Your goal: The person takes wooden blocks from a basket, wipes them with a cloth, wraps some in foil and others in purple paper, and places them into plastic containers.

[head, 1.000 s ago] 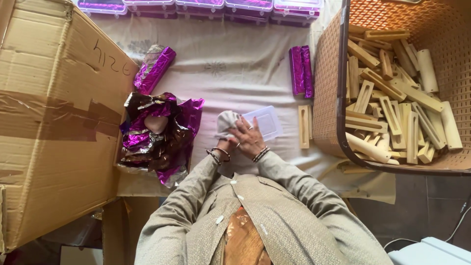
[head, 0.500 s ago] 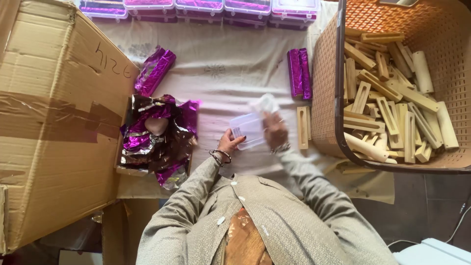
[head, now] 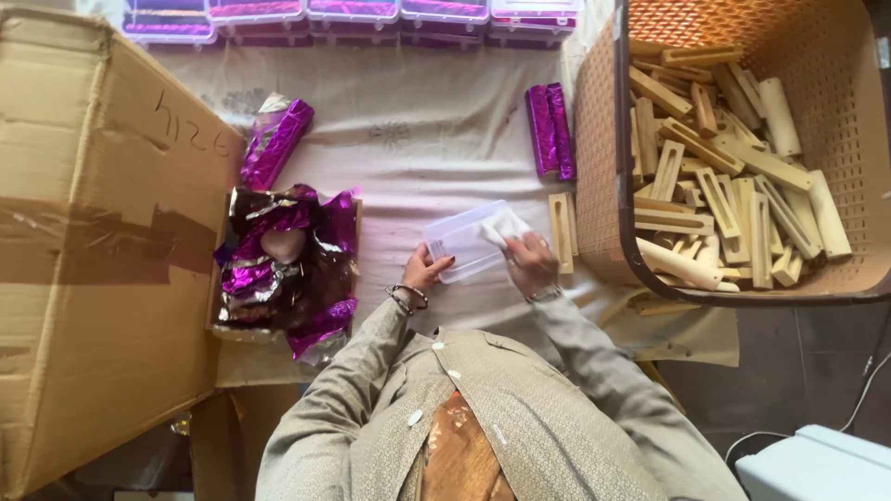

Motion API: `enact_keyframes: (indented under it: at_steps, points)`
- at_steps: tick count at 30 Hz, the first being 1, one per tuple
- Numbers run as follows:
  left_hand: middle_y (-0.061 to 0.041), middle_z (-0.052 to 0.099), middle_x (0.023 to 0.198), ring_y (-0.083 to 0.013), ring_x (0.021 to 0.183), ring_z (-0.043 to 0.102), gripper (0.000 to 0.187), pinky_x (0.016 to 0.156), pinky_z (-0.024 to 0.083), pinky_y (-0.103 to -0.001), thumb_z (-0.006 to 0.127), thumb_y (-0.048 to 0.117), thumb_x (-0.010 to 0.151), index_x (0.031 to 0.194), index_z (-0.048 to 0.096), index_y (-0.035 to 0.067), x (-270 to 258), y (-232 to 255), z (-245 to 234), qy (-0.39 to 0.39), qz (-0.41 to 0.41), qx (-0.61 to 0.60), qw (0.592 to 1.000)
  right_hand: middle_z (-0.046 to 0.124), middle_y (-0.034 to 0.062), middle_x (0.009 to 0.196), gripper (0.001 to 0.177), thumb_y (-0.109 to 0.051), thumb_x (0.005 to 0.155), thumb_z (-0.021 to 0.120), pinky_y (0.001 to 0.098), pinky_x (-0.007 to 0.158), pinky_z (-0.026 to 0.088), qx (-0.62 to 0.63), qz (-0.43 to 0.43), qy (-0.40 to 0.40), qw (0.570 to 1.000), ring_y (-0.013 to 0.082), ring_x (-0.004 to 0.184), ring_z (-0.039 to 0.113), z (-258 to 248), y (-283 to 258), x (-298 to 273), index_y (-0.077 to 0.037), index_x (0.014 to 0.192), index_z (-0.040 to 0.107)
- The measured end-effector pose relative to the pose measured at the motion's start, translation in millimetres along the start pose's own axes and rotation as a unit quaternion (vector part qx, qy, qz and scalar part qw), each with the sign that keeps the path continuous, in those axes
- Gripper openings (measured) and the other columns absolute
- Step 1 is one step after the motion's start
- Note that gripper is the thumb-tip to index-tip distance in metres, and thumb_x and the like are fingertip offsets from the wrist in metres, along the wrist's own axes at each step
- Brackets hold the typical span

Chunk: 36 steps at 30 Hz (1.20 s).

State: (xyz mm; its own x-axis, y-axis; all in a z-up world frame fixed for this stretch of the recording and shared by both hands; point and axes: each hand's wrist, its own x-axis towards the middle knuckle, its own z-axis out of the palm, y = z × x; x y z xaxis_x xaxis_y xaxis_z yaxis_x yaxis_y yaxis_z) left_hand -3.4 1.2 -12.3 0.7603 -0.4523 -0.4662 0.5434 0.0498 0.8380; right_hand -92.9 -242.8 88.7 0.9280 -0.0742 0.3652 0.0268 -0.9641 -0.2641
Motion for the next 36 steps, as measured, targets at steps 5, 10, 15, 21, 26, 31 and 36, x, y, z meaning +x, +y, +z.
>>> enact_keyframes:
  at_steps: [5,10,15,21,26,31,36]
  points:
    - [-0.011,0.075,0.109,-0.0193,0.096,0.074,0.052,0.072,0.062,-0.031,0.080,0.014,0.087,0.131,0.054,0.006,10.8,-21.0,-7.0,-0.011,0.019,-0.058,0.998,0.064,0.0099,0.067,0.025,-0.030,0.100,0.063,0.0381,0.043,0.046,0.090,0.016,0.048,0.995,0.0211,0.050,0.058,-94.6,22.6,-110.1,-0.007,0.097,0.069]
    - [-0.010,0.073,0.113,-0.0199,0.100,0.074,0.055,0.080,0.065,-0.036,0.080,0.014,0.085,0.133,0.052,0.008,10.4,-8.9,-4.0,0.004,-0.012,-0.047,0.999,0.062,0.0024,0.055,0.029,-0.039,0.100,0.056,0.0358,0.037,0.045,-0.008,0.160,-0.260,0.952,0.0147,0.038,0.052,-76.4,100.1,-246.1,-0.013,0.096,0.069]
    - [-0.010,0.073,0.116,-0.0206,0.103,0.074,0.058,0.084,0.065,-0.039,0.080,0.014,0.085,0.134,0.051,0.008,14.9,-19.4,-9.0,0.007,-0.012,-0.063,0.998,0.064,0.0020,0.058,0.029,-0.045,0.099,0.054,0.0376,0.042,0.048,-0.002,0.260,-0.334,0.906,0.0156,0.044,0.056,-91.7,81.3,-202.0,-0.019,0.098,0.069]
    - [-0.011,0.073,0.115,-0.0211,0.102,0.073,0.058,0.082,0.066,-0.038,0.080,0.013,0.085,0.134,0.051,0.007,10.4,-11.6,-4.2,0.010,-0.011,-0.074,0.997,0.068,0.0086,0.072,0.025,-0.036,0.100,0.064,0.0394,0.048,0.051,0.082,0.075,-0.006,0.994,0.0222,0.058,0.065,-43.5,14.8,-68.8,-0.012,0.096,0.068]
    - [-0.011,0.072,0.119,-0.0210,0.105,0.073,0.053,0.086,0.064,-0.037,0.076,0.014,0.090,0.137,0.051,0.007,-10.1,14.5,3.6,-0.016,0.041,-0.070,0.997,0.068,0.0126,0.106,0.026,-0.033,0.101,0.065,0.0490,0.083,0.056,0.164,-0.080,-0.034,0.983,0.0284,0.090,0.068,30.4,-80.7,12.4,-0.010,0.113,0.066]
    - [-0.009,0.067,0.131,-0.0194,0.114,0.070,0.041,0.097,0.061,-0.034,0.065,0.016,0.105,0.141,0.052,0.005,29.6,-77.1,-40.4,-0.105,0.168,-0.064,0.978,0.058,0.0117,0.141,0.047,-0.046,0.097,0.059,0.0687,0.109,0.032,0.042,-0.194,-0.057,0.978,0.0325,0.130,0.054,30.2,-91.6,38.5,-0.017,0.134,0.063]
    - [-0.017,0.073,0.110,-0.0251,0.092,0.072,0.045,0.074,0.061,-0.039,0.074,0.015,0.095,0.133,0.053,0.005,17.3,-15.5,-7.0,-0.003,0.001,-0.033,0.999,0.054,0.0087,0.148,0.049,-0.045,0.097,0.055,0.0742,0.106,0.027,-0.018,-0.133,-0.044,0.990,0.0322,0.138,0.050,25.0,-46.8,46.6,-0.022,0.140,0.062]
